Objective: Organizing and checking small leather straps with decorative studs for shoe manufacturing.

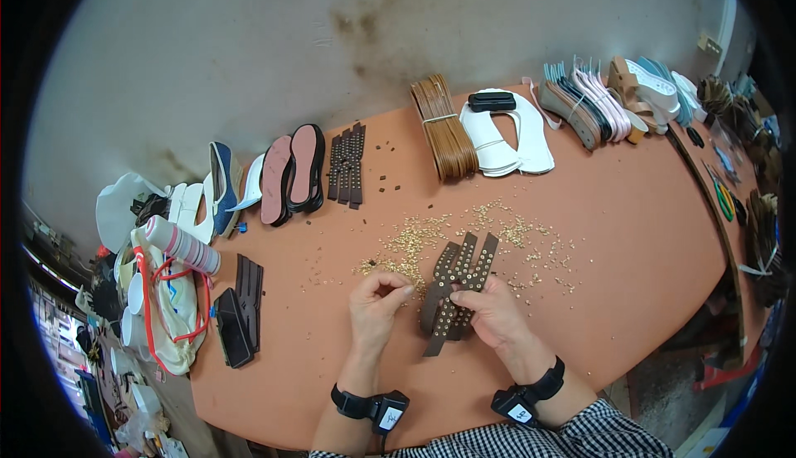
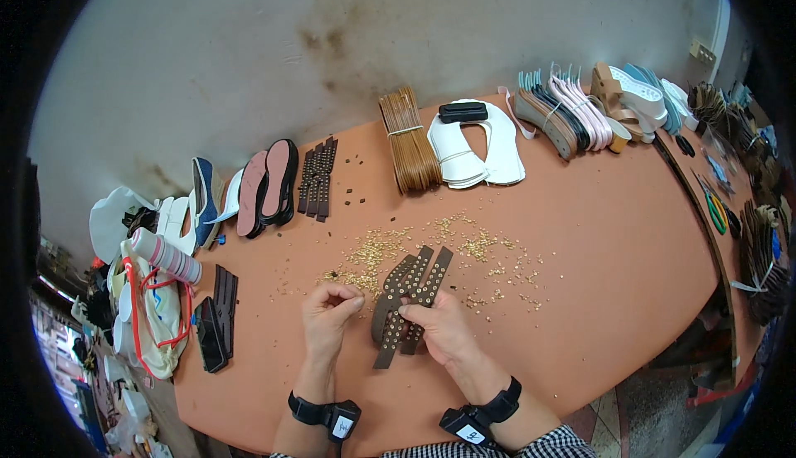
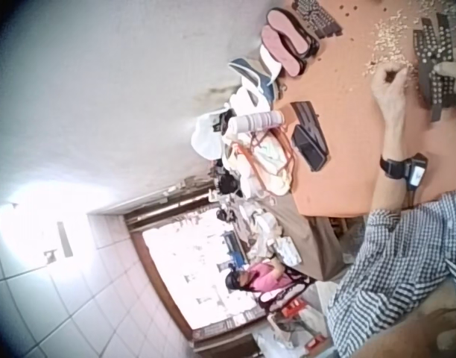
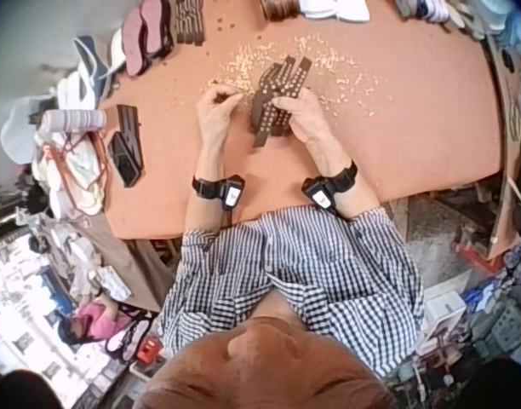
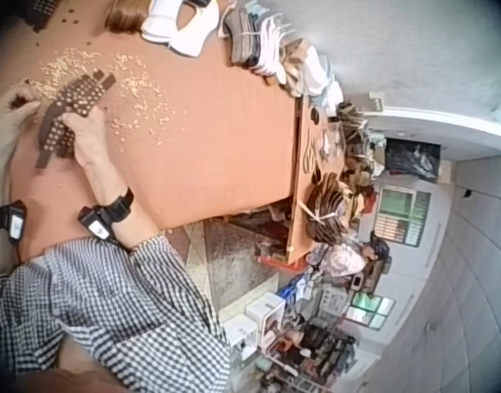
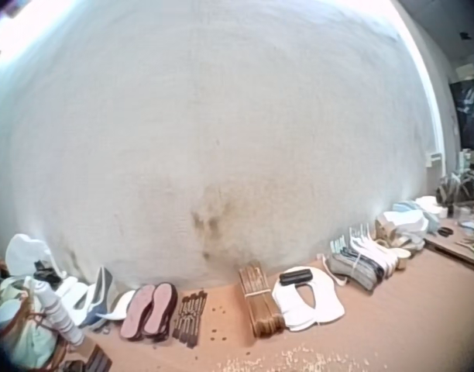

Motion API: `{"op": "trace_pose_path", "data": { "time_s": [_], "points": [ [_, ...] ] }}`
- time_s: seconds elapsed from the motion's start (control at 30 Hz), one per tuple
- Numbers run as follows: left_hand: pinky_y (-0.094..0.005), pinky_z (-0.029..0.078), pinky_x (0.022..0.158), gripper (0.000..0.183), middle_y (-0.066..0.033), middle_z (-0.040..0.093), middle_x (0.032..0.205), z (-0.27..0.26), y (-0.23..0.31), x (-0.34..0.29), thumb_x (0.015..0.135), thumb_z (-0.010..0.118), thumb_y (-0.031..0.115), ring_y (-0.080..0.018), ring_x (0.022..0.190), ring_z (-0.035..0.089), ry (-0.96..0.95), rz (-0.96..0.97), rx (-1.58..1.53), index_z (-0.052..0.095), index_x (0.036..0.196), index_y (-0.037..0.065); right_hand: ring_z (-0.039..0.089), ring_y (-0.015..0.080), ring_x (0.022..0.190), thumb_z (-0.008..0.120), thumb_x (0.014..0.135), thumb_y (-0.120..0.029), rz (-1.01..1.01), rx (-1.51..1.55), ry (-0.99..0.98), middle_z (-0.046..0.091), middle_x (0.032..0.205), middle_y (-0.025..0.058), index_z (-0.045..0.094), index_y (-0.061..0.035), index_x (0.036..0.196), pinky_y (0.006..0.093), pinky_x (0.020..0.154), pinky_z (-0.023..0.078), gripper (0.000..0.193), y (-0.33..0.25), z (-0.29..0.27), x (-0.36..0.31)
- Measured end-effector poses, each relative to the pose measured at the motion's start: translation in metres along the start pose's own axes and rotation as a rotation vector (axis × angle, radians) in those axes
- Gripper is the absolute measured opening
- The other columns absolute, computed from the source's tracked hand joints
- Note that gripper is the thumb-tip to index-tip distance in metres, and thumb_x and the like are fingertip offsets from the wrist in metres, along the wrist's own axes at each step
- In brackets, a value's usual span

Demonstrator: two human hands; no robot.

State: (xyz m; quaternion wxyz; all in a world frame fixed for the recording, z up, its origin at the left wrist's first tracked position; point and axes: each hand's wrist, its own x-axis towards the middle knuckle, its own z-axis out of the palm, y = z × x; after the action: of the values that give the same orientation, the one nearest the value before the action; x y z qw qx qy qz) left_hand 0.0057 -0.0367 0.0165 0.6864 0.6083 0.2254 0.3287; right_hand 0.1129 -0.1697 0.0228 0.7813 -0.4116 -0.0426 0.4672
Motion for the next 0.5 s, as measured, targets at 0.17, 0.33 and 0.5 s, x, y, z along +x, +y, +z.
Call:
{"op": "trace_pose_path", "data": {
  "time_s": [0.17, 0.33, 0.5],
  "points": [
    [-0.0223, 0.044, 0.065, 0.016, -0.0052, 0.056, 0.08, 0.012, 0.018, -0.008, 0.064, 0.068, -0.008, -0.0116, 0.072, 0.053, -0.071, -0.014, -0.05, 0.058, 0.073, 0.002, 0.057, 0.011, 0.072, 0.056, 0.077, 0.006, -0.045, -0.049, -0.021, 0.059, 0.083, 0.0022, 0.058, -0.0017, 0.091, 0.0243, 0.064, 0.048, 0.016, 0.005, -0.004, 0.002],
    [-0.0195, 0.04, 0.066, 0.017, -0.0017, 0.044, 0.091, 0.019, 0.013, -0.015, 0.061, 0.069, -0.009, -0.0089, 0.08, 0.045, -0.138, 0.09, 0.048, 0.06, 0.07, 0.002, 0.056, 0.0088, 0.074, 0.055, 0.078, 0.004, -0.123, -0.095, -0.042, 0.059, 0.086, 0.0012, 0.058, -0.0014, 0.092, 0.0223, 0.066, 0.047, 0.016, 0.008, -0.001, -0.004],
    [-0.0223, 0.041, 0.071, 0.02, -0.0002, 0.042, 0.089, 0.02, 0.006, -0.016, 0.056, 0.073, -0.008, -0.011, 0.082, 0.045, -0.126, 0.028, 0.001, 0.06, 0.067, 0.003, 0.056, 0.0081, 0.076, 0.055, 0.077, 0.006, -0.149, -0.12, -0.062, 0.059, 0.087, 0.0017, 0.058, -0.0003, 0.091, 0.0224, 0.069, 0.046, 0.016, 0.009, 0.005, -0.009]
  ]
}}
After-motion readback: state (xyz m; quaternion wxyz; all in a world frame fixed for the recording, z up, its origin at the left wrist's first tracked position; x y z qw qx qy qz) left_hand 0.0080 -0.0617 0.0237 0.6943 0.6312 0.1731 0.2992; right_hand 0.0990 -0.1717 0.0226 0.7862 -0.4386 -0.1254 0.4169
